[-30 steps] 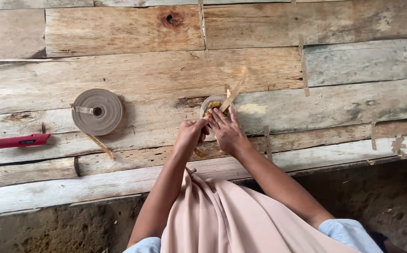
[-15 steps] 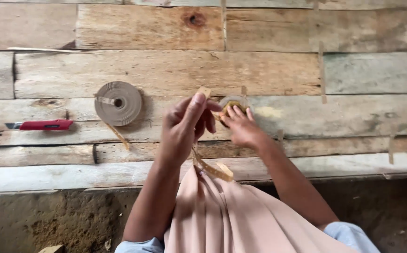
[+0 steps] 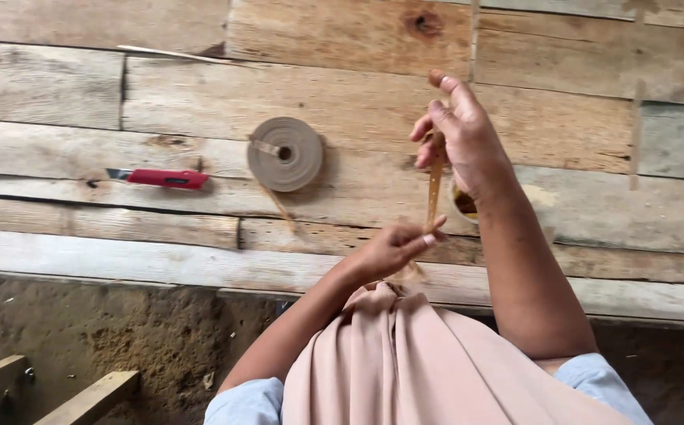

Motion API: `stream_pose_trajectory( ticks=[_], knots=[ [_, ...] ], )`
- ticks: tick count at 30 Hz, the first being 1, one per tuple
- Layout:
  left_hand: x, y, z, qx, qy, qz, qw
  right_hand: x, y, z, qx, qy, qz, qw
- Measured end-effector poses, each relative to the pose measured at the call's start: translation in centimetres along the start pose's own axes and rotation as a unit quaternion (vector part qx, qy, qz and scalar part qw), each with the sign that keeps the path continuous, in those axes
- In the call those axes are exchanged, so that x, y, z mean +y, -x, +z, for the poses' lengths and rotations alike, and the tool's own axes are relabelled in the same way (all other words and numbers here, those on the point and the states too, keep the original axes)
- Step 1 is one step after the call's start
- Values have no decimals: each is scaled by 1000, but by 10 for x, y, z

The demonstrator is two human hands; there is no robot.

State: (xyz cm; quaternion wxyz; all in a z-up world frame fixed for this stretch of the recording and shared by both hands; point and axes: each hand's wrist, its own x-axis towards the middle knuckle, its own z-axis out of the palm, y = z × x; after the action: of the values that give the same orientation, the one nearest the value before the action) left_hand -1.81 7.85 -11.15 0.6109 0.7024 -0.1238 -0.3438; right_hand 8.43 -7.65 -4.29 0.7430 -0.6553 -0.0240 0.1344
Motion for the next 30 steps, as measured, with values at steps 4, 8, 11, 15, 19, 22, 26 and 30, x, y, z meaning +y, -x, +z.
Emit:
stream_pose_trajectory(
  ticks=[4,8,11,15,19,22,26,30],
  knots=[
    [-27,22,-73,-77,104,99,987,-3,-6,73,-26,36,-6,999],
    [-45,24,-153,45,409,184,893,24,-11,139,-84,72,-4,994],
    [-66,15,-216,128,481,86,863,51,-11,178,-79,80,31,993],
    [-58,26,-267,234,436,38,868,75,-14,209,-39,84,86,992],
    [-35,20,-274,208,412,55,885,87,-27,190,22,170,96,980],
    [-13,8,-267,161,372,93,909,49,-48,189,163,204,79,962],
    [19,-14,-260,107,306,85,942,41,-111,159,149,4,115,982],
    [18,-72,-265,88,277,93,952,-11,-157,157,118,-49,80,988]
  ],
)
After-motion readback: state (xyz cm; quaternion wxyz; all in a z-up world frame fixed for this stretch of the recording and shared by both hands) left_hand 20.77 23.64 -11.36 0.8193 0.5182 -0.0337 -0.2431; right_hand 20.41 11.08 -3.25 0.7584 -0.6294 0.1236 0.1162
